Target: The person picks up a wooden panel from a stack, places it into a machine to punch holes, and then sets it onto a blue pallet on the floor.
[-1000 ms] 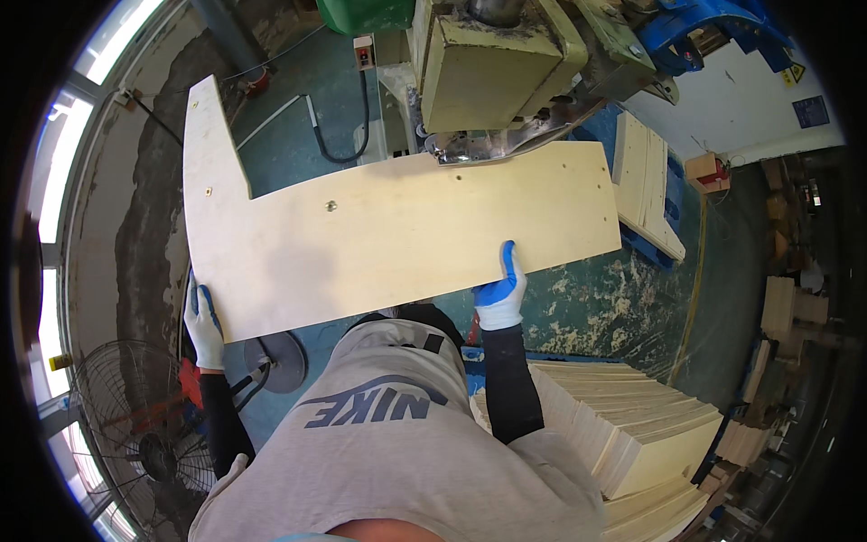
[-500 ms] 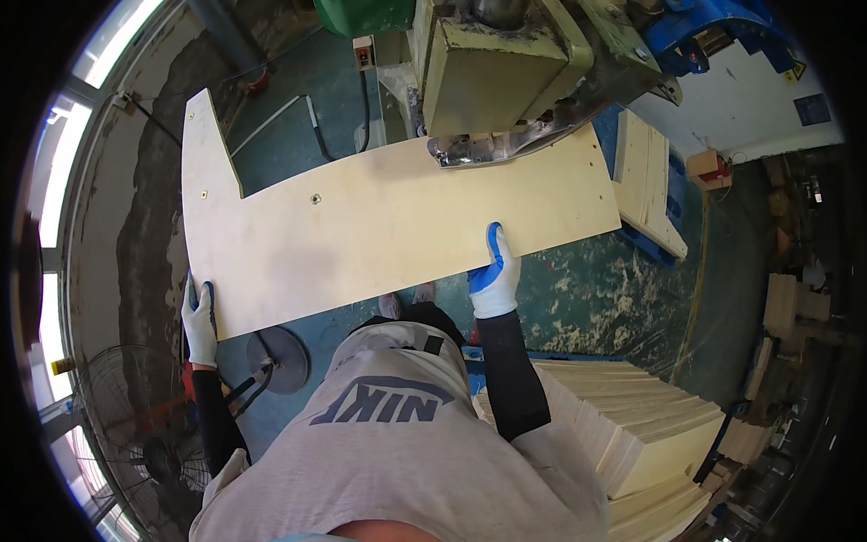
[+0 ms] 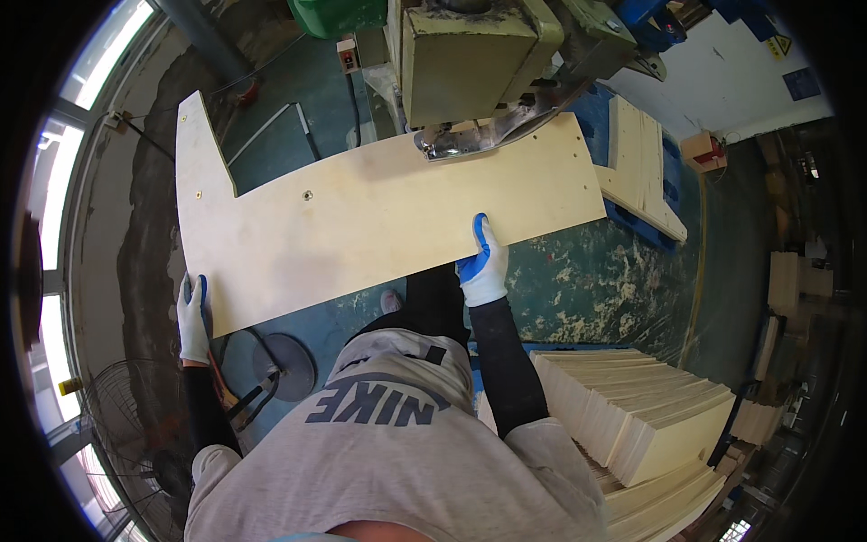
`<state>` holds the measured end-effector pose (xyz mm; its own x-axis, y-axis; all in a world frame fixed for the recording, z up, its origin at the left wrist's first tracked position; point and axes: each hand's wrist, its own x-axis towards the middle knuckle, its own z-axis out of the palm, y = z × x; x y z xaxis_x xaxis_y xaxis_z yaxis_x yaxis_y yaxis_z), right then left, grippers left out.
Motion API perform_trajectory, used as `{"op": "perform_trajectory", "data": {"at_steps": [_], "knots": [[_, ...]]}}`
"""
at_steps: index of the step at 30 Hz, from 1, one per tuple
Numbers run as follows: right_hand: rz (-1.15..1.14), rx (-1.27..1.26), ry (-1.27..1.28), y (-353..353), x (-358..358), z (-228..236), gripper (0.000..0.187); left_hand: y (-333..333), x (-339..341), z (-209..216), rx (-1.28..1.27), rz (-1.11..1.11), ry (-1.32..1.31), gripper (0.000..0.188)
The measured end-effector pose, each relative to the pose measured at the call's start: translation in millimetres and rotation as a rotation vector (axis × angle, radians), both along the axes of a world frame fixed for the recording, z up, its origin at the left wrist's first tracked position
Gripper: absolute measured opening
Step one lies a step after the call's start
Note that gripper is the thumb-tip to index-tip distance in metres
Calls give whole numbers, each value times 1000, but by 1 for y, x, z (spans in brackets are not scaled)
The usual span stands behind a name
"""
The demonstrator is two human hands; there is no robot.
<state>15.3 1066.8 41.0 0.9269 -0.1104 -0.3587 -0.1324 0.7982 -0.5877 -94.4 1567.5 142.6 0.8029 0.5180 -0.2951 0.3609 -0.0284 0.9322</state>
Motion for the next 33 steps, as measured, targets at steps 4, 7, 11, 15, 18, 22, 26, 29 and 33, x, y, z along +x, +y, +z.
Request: {"op": "perform_trajectory", "data": {"at_steps": [4, 7, 11, 15, 18, 22, 26, 29, 33], "knots": [[-20, -61, 0, 3, -3, -2, 37, 4, 8, -12, 180, 48, -1, 52], [-64, -16, 19, 5, -4, 2, 37, -1, 18, -15, 226, 52, -106, 49], [-60, 10, 34, 7, -4, 6, 36, -7, 19, -9, 264, 99, -62, 48], [7, -57, 17, 3, -8, 11, 38, 1, 15, -12, 237, 81, -64, 48], [-23, 33, -20, -22, -4, 33, 43, 8, 14, -17, 227, 110, -95, 49], [-110, -12, -138, -91, 25, 36, 55, 5, 11, -18, 224, 105, -90, 51], [-80, -153, -118, -98, 28, 25, 55, 8, -12, -25, 236, 178, -68, 50], [-17, -93, -51, -60, -13, 32, 51, 45, -59, -20, 229, 239, -44, 47], [105, 53, 24, -23, -31, 20, 46, 119, -131, -32, 356, 334, 10, 37]]}}
